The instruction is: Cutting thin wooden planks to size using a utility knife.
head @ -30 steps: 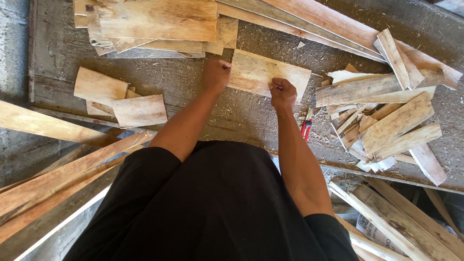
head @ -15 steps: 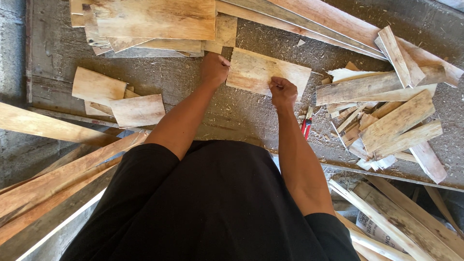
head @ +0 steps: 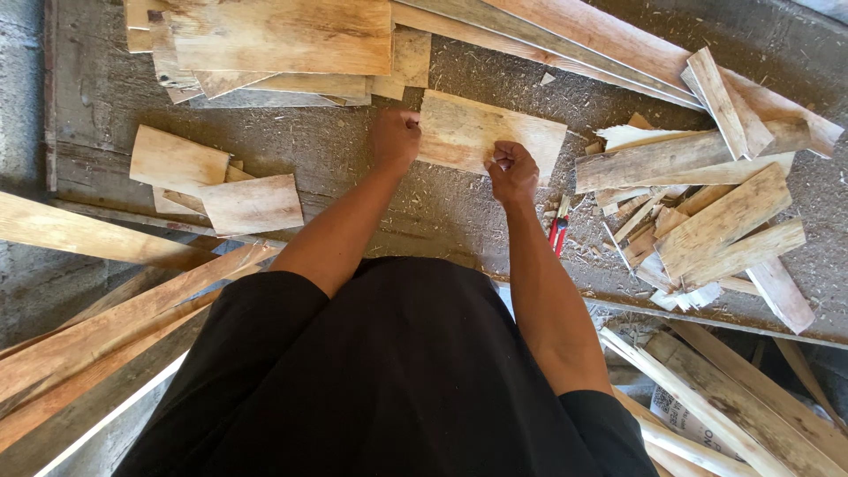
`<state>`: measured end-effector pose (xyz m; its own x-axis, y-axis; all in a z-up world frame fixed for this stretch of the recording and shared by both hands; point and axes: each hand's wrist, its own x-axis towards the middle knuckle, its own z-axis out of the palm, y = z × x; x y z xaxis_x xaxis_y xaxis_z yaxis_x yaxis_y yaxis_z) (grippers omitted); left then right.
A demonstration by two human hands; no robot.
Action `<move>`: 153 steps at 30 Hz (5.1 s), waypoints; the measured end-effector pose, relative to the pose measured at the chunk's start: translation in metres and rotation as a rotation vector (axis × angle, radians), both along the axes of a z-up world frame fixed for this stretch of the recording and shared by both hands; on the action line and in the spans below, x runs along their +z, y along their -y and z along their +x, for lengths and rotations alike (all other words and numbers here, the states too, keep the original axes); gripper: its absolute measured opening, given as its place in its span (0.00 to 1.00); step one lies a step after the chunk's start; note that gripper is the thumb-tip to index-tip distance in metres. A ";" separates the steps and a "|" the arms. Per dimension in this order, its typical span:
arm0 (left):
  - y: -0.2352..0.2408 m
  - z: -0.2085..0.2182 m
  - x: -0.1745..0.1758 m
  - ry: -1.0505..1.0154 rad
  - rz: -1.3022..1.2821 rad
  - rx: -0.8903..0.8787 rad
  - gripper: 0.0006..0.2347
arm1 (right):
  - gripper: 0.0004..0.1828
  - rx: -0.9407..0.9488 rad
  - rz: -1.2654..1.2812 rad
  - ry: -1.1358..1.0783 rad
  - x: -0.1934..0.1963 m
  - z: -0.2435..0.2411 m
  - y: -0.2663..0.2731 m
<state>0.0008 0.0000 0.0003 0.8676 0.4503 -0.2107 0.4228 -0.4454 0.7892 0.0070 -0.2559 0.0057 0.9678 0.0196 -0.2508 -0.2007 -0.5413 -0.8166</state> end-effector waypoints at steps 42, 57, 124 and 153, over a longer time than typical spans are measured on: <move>0.001 0.006 0.031 -0.020 0.061 -0.061 0.05 | 0.14 -0.039 0.101 -0.058 -0.025 0.002 0.014; 0.014 -0.005 0.013 0.041 -0.088 0.178 0.18 | 0.21 0.010 0.056 0.037 0.003 -0.004 0.002; 0.074 0.014 0.071 -0.177 0.614 -0.835 0.24 | 0.31 -0.322 -0.745 0.044 0.069 -0.121 0.095; 0.078 0.015 0.069 -0.231 0.560 -0.866 0.29 | 0.35 0.012 -0.519 -0.048 0.076 -0.034 -0.047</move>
<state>0.0160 -0.0784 0.0693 0.9047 -0.2190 -0.3656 -0.0993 -0.9426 0.3189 -0.0268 -0.2087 0.0817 0.9554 -0.1080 -0.2749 -0.2226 -0.8750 -0.4299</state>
